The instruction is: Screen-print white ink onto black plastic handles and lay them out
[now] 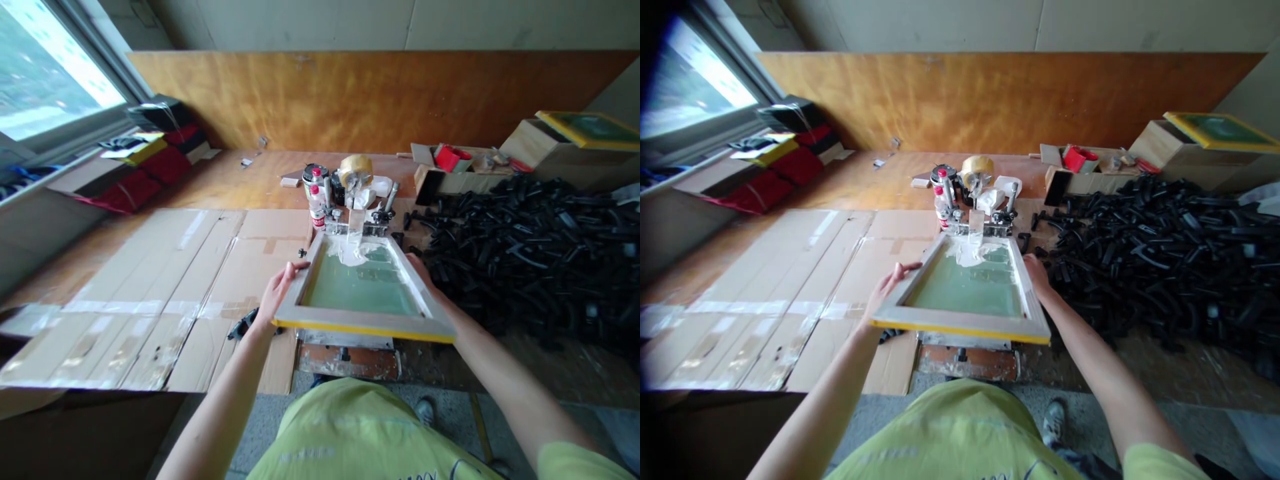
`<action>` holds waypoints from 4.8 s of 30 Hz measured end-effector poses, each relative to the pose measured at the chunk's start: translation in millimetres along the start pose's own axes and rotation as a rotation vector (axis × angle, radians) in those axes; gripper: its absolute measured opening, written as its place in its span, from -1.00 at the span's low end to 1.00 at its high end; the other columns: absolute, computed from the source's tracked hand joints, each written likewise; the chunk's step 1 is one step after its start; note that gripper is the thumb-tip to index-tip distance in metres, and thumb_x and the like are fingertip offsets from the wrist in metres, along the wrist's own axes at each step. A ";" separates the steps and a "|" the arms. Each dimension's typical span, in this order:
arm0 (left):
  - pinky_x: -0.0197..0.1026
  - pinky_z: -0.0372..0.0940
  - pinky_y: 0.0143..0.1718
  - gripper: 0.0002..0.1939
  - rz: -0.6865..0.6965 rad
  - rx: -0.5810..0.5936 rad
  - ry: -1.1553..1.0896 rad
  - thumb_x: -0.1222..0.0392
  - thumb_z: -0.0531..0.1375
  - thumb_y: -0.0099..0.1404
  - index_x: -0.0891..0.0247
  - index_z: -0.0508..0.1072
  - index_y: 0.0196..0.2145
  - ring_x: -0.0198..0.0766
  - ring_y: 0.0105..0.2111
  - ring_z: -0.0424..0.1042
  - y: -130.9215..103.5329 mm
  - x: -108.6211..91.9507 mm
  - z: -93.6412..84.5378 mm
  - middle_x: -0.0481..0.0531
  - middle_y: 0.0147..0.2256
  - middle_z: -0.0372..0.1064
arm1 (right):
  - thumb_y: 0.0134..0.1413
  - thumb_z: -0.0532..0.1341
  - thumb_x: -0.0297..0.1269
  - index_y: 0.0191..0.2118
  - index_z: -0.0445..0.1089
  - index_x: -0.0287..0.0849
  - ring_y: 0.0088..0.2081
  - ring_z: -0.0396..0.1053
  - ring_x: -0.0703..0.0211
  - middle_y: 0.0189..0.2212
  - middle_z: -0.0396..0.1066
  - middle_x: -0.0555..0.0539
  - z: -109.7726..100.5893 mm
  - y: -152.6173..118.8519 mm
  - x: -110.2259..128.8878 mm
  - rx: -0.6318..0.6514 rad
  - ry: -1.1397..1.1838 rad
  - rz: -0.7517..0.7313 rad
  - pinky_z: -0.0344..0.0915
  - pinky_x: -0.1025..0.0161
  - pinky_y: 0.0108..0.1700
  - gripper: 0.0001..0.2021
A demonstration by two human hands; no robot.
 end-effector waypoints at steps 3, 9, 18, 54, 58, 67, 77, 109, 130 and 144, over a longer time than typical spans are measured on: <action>-0.34 0.21 -0.51 -0.27 -0.167 0.077 0.006 -0.25 0.23 0.12 0.28 0.38 0.12 -0.33 -0.50 0.37 -10.9 50.9 -5.1 0.00 -0.37 0.47 | 0.06 0.19 -0.44 -0.16 0.52 -0.26 -0.12 0.42 0.09 -0.16 0.50 -0.12 -9.8 29.8 22.6 -0.099 -0.331 -0.238 0.32 0.15 0.04 -0.77; -0.33 0.23 -0.52 -0.18 -0.188 -0.055 0.120 -0.14 0.26 0.11 0.18 0.19 0.26 -0.34 -0.54 0.36 -2.5 124.4 -0.5 -0.08 -0.46 0.42 | 0.00 0.30 -0.40 0.01 0.37 -0.24 0.03 0.29 -0.06 -0.01 0.36 -0.24 69.7 73.8 76.3 0.125 -0.797 -0.546 0.26 0.08 0.06 -0.60; -0.30 0.30 -0.43 -0.28 -0.198 -0.085 0.124 -0.11 0.25 0.14 0.17 0.28 0.21 -0.29 -0.44 0.43 -1.9 134.7 -2.2 -0.02 -0.36 0.48 | 0.08 0.11 -0.51 -0.27 0.41 -0.21 -0.21 0.35 0.10 -0.30 0.45 -0.13 74.9 10.5 61.9 0.517 -0.854 -0.738 0.19 0.26 -0.19 -0.84; -0.27 0.33 -0.29 -0.38 0.120 -0.099 -0.200 -0.27 0.04 0.28 0.19 0.30 0.12 -0.27 -0.24 0.45 40.8 -18.1 26.4 0.08 -0.18 0.47 | 0.03 0.31 -0.31 -0.02 0.41 -0.10 -0.08 0.30 0.02 -0.17 0.44 -0.11 49.0 6.7 0.2 0.300 -0.705 -0.387 0.22 0.09 -0.01 -0.66; -0.21 0.35 -0.36 -0.28 -0.300 0.153 -0.176 -0.30 0.14 0.19 0.28 0.31 0.11 -0.12 -0.22 0.49 -6.5 46.4 48.2 0.24 -0.14 0.49 | 0.13 0.24 -0.31 -0.19 0.47 -0.15 -0.12 0.25 0.01 -0.24 0.40 -0.14 76.8 -35.9 42.1 0.245 -0.745 -0.452 0.21 0.07 -0.03 -0.87; -0.26 0.32 -0.46 -0.51 -0.484 -0.276 -0.140 -0.24 0.10 0.20 0.29 0.42 -0.25 -0.21 -0.42 0.51 -57.2 135.2 -48.6 0.14 -0.32 0.53 | 0.20 0.05 -0.49 -0.02 0.43 -0.07 -0.10 0.27 0.10 -0.18 0.44 -0.09 87.0 -79.9 50.7 0.417 -0.692 -0.723 0.22 0.16 -0.04 -0.66; -0.17 0.25 -0.53 -0.49 -0.721 -0.673 0.212 -0.16 -0.07 0.29 0.33 0.45 -0.25 -0.18 -0.61 0.37 -91.2 195.6 -159.2 0.18 -0.54 0.45 | -0.12 0.21 -0.38 -0.53 0.50 -0.06 -0.23 0.36 -0.09 -0.41 0.46 -0.17 -54.5 0.5 -87.9 0.393 -1.004 -0.201 0.22 -0.02 -0.12 -0.88; 0.25 -0.01 0.13 -0.26 -0.462 -0.653 1.031 -0.32 0.06 0.19 0.21 0.28 0.18 0.30 0.24 -0.06 -52.8 177.4 -60.5 0.34 0.26 0.04 | 0.21 0.08 -0.21 0.00 0.43 -0.11 -0.03 0.24 -0.15 -0.02 0.36 -0.26 99.7 -29.8 19.2 0.179 -0.875 -0.643 0.19 -0.03 -0.04 -0.69; 0.11 0.10 0.09 -0.58 -0.268 -0.523 1.268 -0.05 0.19 0.15 0.22 0.48 -0.10 0.12 0.15 0.15 -3.3 178.6 -133.2 0.21 0.13 0.28 | 0.10 -0.01 -0.58 -0.09 0.45 -0.33 -0.04 0.39 -0.10 -0.12 0.46 -0.32 342.9 -87.6 127.4 0.968 -0.854 -0.512 0.36 0.08 -0.09 -0.64; 0.11 0.10 0.07 -0.44 -0.020 -0.439 1.268 -0.26 0.11 0.17 0.21 0.45 -0.07 0.11 0.08 0.21 329.7 108.0 -272.9 0.23 0.05 0.31 | 0.02 0.10 -0.54 0.38 -0.15 -0.35 0.35 -0.10 -0.02 0.34 -0.05 -0.30 513.8 103.7 109.9 0.607 -0.494 -0.261 -0.05 0.05 0.33 -0.22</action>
Point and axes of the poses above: each hand's wrist, its own y-axis towards the middle knuckle, its own z-axis out of the palm, x = y × z, the point moved 1 cm from there along y, towards the middle knuckle
